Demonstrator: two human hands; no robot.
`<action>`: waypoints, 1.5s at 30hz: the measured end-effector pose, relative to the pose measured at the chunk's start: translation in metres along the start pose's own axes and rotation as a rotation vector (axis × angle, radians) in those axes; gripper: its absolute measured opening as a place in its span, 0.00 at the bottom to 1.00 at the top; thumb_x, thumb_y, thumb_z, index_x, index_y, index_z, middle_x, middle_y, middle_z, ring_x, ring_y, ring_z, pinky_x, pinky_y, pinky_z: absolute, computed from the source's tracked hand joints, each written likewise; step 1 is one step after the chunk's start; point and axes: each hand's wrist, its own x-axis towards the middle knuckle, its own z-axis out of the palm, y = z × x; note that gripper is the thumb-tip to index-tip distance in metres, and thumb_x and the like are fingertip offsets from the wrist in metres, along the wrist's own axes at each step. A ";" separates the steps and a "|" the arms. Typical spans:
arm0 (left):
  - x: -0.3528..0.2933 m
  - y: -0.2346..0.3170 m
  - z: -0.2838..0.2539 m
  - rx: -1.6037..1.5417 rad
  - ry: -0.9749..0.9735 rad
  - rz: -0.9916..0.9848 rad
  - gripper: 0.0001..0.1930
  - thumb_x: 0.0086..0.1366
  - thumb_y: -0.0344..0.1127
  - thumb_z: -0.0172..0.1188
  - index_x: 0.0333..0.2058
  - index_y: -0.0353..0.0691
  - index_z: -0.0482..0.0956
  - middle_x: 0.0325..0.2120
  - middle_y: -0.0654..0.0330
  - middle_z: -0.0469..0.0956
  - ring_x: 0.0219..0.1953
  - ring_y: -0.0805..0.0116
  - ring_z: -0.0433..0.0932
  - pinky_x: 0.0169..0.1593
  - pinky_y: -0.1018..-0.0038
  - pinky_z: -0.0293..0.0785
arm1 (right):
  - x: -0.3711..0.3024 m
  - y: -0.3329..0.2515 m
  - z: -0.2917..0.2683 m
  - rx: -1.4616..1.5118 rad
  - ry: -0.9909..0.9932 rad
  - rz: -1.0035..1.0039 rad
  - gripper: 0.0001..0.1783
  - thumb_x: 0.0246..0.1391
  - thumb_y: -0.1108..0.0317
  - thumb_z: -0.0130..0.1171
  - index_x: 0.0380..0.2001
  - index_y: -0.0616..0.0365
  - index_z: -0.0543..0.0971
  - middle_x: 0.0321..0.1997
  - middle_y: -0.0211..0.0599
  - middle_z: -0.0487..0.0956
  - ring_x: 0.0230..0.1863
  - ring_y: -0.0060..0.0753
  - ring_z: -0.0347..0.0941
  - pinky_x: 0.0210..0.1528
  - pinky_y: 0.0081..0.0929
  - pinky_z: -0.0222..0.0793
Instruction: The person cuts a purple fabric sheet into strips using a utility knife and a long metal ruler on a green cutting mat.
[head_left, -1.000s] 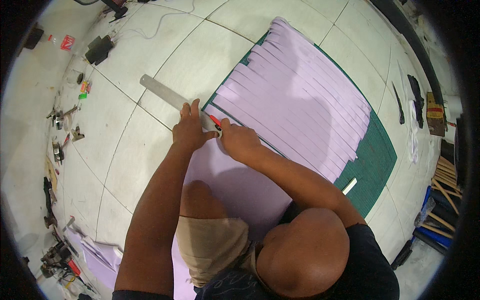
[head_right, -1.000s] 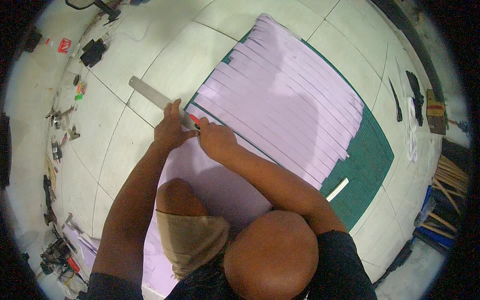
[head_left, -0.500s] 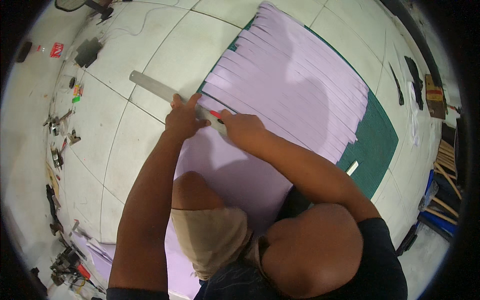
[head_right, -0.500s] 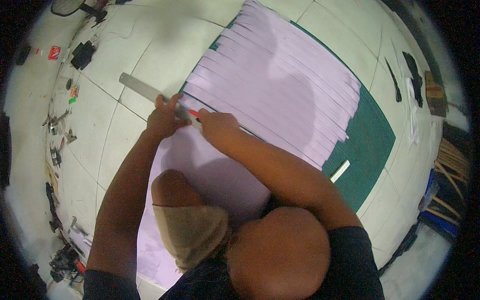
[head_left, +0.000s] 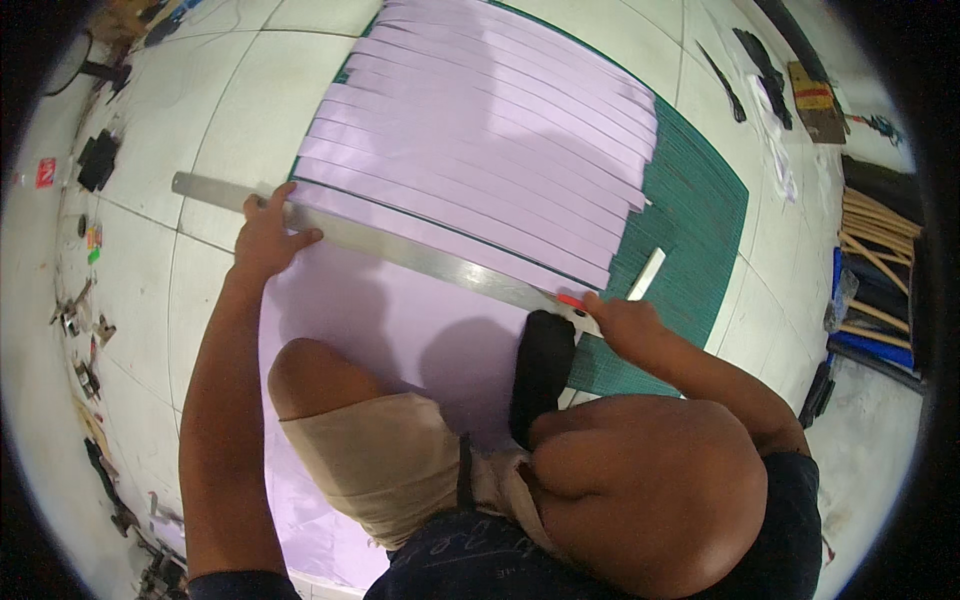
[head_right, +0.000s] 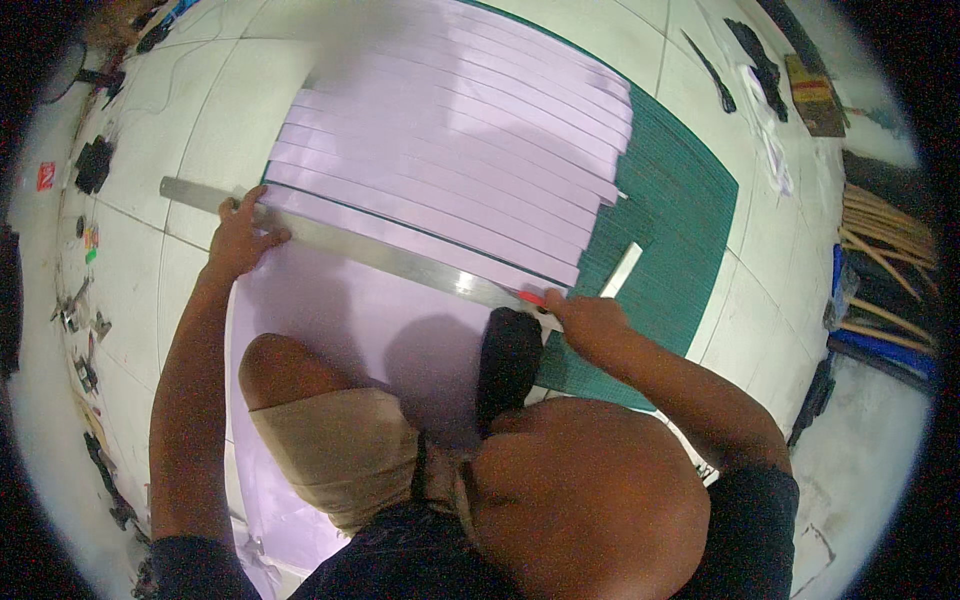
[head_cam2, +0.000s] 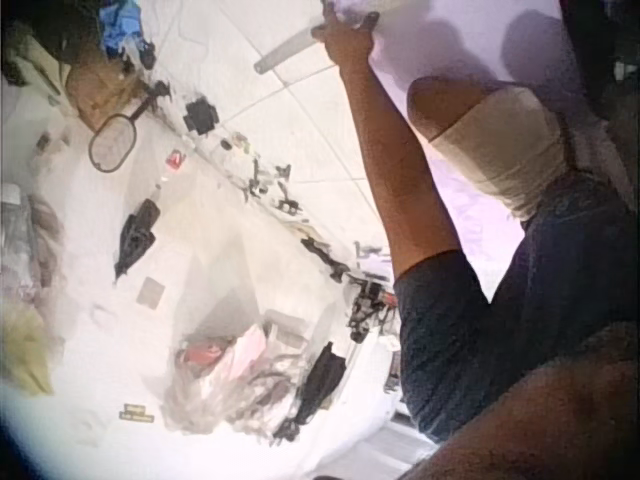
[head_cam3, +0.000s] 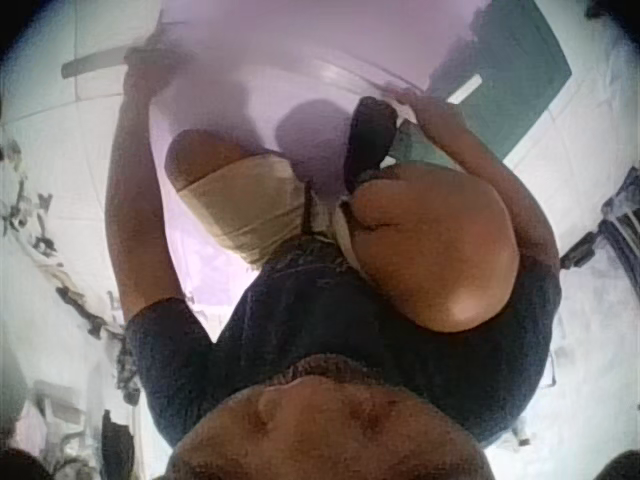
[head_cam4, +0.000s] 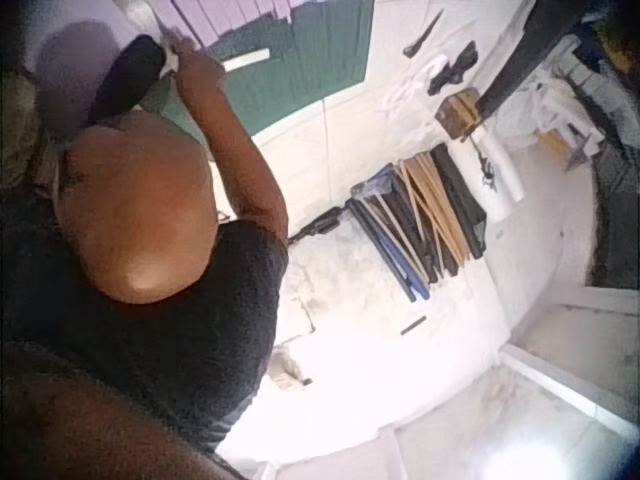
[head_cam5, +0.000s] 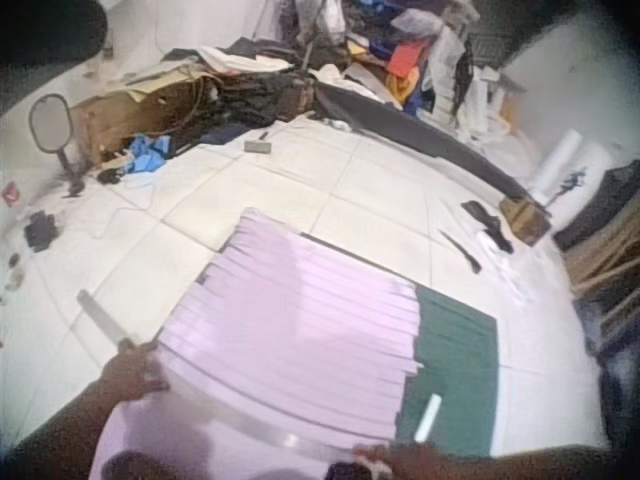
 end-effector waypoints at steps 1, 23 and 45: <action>0.001 -0.005 0.001 0.005 0.010 0.009 0.47 0.50 0.52 0.74 0.67 0.58 0.60 0.64 0.31 0.52 0.52 0.40 0.76 0.57 0.56 0.74 | -0.016 0.011 0.005 -0.017 -0.054 0.047 0.14 0.62 0.69 0.49 0.51 0.53 0.65 0.29 0.46 0.80 0.31 0.52 0.81 0.28 0.46 0.75; 0.037 0.007 0.013 0.181 0.291 0.019 0.17 0.59 0.47 0.65 0.32 0.35 0.81 0.34 0.48 0.79 0.38 0.47 0.78 0.44 0.56 0.73 | -0.004 -0.001 0.063 0.870 0.690 0.265 0.16 0.63 0.61 0.55 0.49 0.57 0.70 0.35 0.54 0.80 0.38 0.58 0.79 0.40 0.48 0.72; 0.039 -0.028 -0.024 -0.238 -0.049 0.354 0.27 0.53 0.12 0.50 0.50 0.43 0.80 0.50 0.47 0.69 0.52 0.51 0.74 0.55 0.65 0.76 | 0.164 -0.160 -0.054 0.367 0.363 -0.389 0.18 0.63 0.62 0.47 0.52 0.61 0.66 0.32 0.49 0.80 0.30 0.56 0.79 0.32 0.51 0.75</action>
